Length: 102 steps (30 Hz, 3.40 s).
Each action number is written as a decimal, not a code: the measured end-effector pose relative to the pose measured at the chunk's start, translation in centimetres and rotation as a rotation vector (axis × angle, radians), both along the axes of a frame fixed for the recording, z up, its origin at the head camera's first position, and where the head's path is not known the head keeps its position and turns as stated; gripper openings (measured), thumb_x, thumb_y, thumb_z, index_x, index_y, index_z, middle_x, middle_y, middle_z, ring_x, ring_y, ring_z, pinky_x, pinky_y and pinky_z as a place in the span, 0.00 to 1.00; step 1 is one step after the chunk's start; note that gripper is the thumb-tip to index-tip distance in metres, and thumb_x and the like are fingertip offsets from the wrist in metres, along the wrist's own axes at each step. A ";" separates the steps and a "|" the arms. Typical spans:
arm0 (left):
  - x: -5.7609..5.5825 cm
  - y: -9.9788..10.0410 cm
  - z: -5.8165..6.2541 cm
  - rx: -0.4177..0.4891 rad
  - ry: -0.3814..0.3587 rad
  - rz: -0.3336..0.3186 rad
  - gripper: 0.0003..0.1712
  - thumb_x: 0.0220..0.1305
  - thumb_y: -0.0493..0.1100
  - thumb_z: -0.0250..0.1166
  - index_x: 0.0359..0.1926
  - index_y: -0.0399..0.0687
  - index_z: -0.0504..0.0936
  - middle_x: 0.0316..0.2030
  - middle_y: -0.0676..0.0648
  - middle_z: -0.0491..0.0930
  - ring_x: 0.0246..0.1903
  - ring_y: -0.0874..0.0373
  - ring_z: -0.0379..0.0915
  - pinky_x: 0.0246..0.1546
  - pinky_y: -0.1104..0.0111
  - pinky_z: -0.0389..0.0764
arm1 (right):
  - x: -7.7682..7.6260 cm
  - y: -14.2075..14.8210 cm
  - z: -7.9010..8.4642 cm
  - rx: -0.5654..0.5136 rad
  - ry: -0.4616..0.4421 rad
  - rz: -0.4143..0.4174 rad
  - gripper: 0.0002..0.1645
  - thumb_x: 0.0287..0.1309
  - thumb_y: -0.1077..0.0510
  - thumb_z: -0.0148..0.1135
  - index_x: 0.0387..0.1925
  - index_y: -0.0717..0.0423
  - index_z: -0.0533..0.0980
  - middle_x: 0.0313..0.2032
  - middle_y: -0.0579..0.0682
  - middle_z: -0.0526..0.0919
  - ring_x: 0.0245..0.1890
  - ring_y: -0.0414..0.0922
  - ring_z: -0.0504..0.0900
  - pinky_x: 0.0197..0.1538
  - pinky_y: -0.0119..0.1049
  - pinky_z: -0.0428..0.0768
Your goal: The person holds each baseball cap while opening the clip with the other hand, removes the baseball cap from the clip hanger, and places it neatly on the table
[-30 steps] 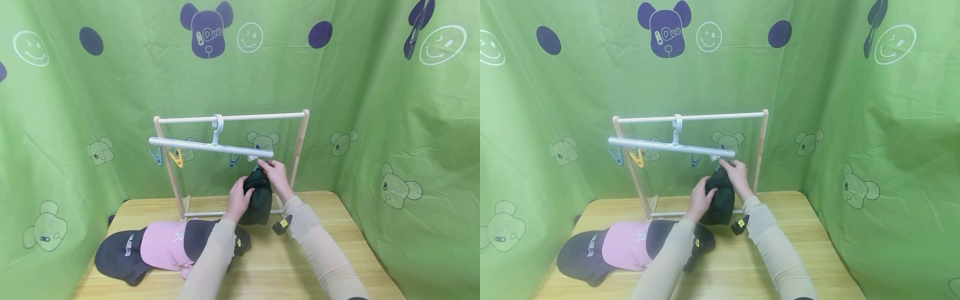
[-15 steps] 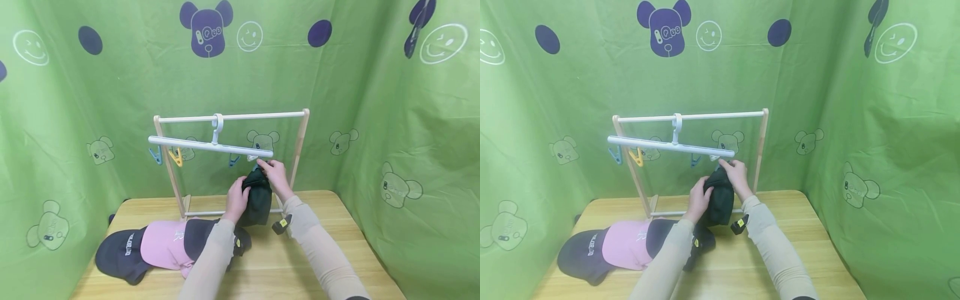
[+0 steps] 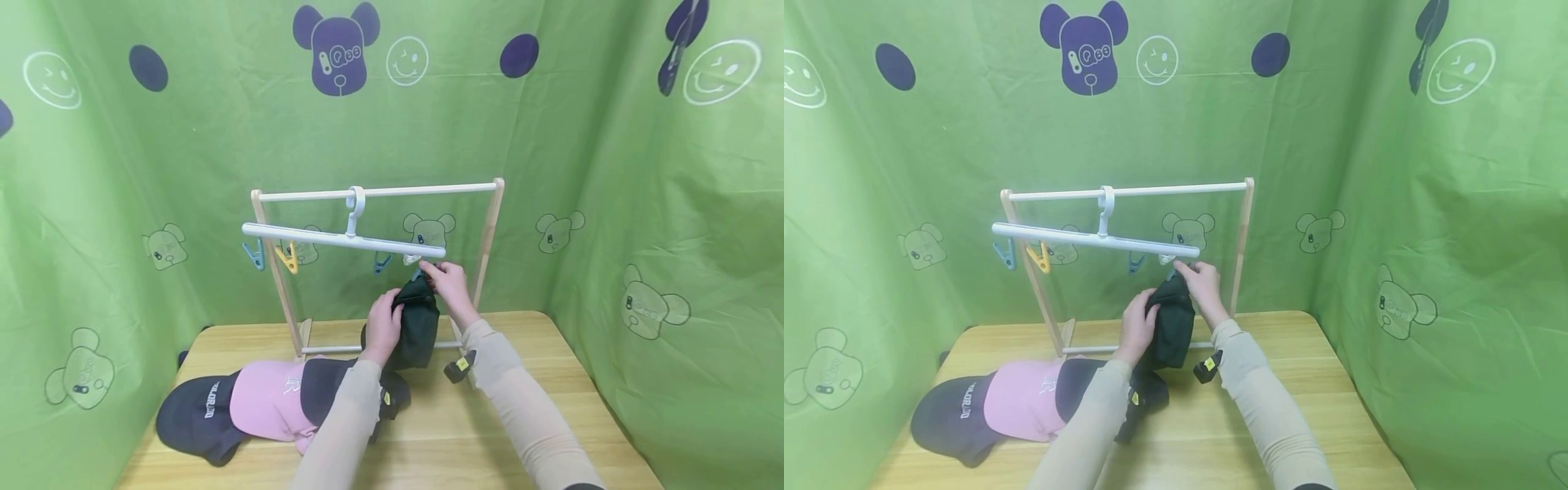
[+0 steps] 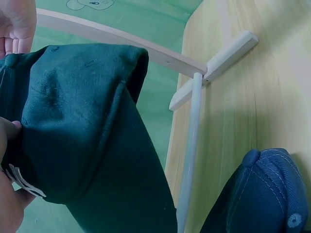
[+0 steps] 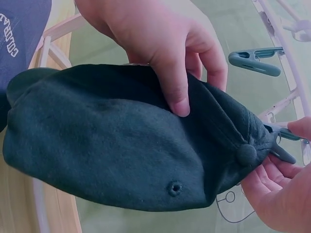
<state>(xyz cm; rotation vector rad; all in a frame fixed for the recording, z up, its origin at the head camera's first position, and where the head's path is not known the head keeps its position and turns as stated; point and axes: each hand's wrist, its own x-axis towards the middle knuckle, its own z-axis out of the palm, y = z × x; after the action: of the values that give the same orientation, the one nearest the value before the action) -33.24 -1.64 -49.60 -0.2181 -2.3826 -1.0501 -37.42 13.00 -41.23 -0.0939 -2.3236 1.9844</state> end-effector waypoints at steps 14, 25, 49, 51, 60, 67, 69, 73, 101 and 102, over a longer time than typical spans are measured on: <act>0.2 -0.3 0.2 -0.015 0.064 0.026 0.16 0.67 0.37 0.60 0.54 0.49 0.80 0.45 0.45 0.83 0.44 0.47 0.78 0.49 0.57 0.80 | 0.0 -0.1 0.1 -0.014 0.003 -0.003 0.20 0.61 0.50 0.64 0.38 0.66 0.78 0.21 0.45 0.79 0.19 0.36 0.79 0.28 0.27 0.82; 0.3 -0.4 0.2 -0.016 0.114 0.033 0.16 0.65 0.35 0.61 0.53 0.48 0.81 0.44 0.44 0.84 0.42 0.47 0.79 0.47 0.57 0.80 | 0.1 -0.2 0.2 0.004 0.009 0.001 0.21 0.61 0.50 0.64 0.37 0.67 0.78 0.20 0.44 0.80 0.18 0.37 0.79 0.29 0.29 0.84; 0.6 -1.1 0.2 -0.025 0.078 0.031 0.16 0.67 0.35 0.58 0.54 0.49 0.80 0.46 0.45 0.83 0.45 0.48 0.78 0.49 0.58 0.80 | -0.2 -0.4 0.1 -0.030 0.026 0.015 0.17 0.62 0.52 0.63 0.31 0.65 0.78 0.17 0.43 0.80 0.17 0.36 0.79 0.27 0.28 0.84; 0.6 -1.1 0.2 -0.028 0.080 0.030 0.16 0.68 0.35 0.58 0.54 0.49 0.80 0.47 0.46 0.83 0.45 0.48 0.78 0.50 0.59 0.80 | -0.3 -0.4 0.1 -0.034 0.030 0.021 0.18 0.62 0.52 0.63 0.32 0.67 0.78 0.17 0.43 0.80 0.17 0.36 0.80 0.27 0.28 0.84; 0.8 -1.2 0.3 -0.025 0.095 0.029 0.15 0.69 0.35 0.57 0.54 0.49 0.81 0.46 0.46 0.83 0.45 0.49 0.78 0.50 0.60 0.81 | -0.5 -0.3 0.1 -0.040 0.032 0.026 0.18 0.62 0.52 0.62 0.33 0.67 0.78 0.16 0.43 0.79 0.16 0.37 0.80 0.26 0.29 0.84; 0.8 -1.3 0.1 -0.011 0.072 0.019 0.15 0.70 0.36 0.57 0.54 0.50 0.81 0.47 0.46 0.83 0.45 0.49 0.78 0.51 0.60 0.80 | -0.4 -0.2 0.1 -0.054 0.036 0.034 0.16 0.62 0.53 0.62 0.32 0.65 0.77 0.16 0.42 0.79 0.15 0.36 0.80 0.27 0.30 0.85; 0.8 -1.3 0.0 -0.006 0.078 0.019 0.15 0.70 0.36 0.57 0.54 0.50 0.81 0.47 0.46 0.83 0.45 0.49 0.78 0.50 0.60 0.81 | -0.4 -0.2 0.1 -0.059 0.036 0.037 0.16 0.63 0.53 0.61 0.33 0.66 0.77 0.16 0.42 0.80 0.15 0.37 0.80 0.28 0.32 0.86; 0.9 -1.5 0.0 -0.007 0.096 0.029 0.15 0.69 0.35 0.57 0.54 0.50 0.81 0.46 0.46 0.83 0.44 0.50 0.78 0.49 0.60 0.81 | -0.4 -0.1 0.2 -0.073 0.044 0.040 0.17 0.63 0.53 0.61 0.35 0.68 0.77 0.16 0.43 0.80 0.16 0.37 0.81 0.31 0.36 0.87; 1.9 -2.7 0.1 0.033 0.097 0.020 0.15 0.70 0.36 0.56 0.54 0.50 0.81 0.47 0.46 0.83 0.46 0.49 0.77 0.49 0.58 0.80 | -0.5 0.2 0.1 -0.075 0.039 0.051 0.18 0.65 0.54 0.60 0.37 0.69 0.76 0.16 0.43 0.82 0.17 0.37 0.82 0.33 0.37 0.88; 1.9 -2.8 0.1 0.035 0.095 0.019 0.15 0.70 0.36 0.56 0.54 0.50 0.81 0.47 0.46 0.83 0.46 0.49 0.77 0.49 0.58 0.80 | -0.5 0.2 0.0 -0.072 0.040 0.050 0.18 0.65 0.53 0.60 0.37 0.68 0.76 0.16 0.43 0.82 0.17 0.37 0.82 0.33 0.38 0.88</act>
<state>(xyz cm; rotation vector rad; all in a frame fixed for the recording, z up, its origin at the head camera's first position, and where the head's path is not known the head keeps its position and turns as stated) -31.34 -4.41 -49.45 -0.2270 -2.2751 -1.0480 -37.88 13.18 -41.20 -0.0017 -2.2524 2.0734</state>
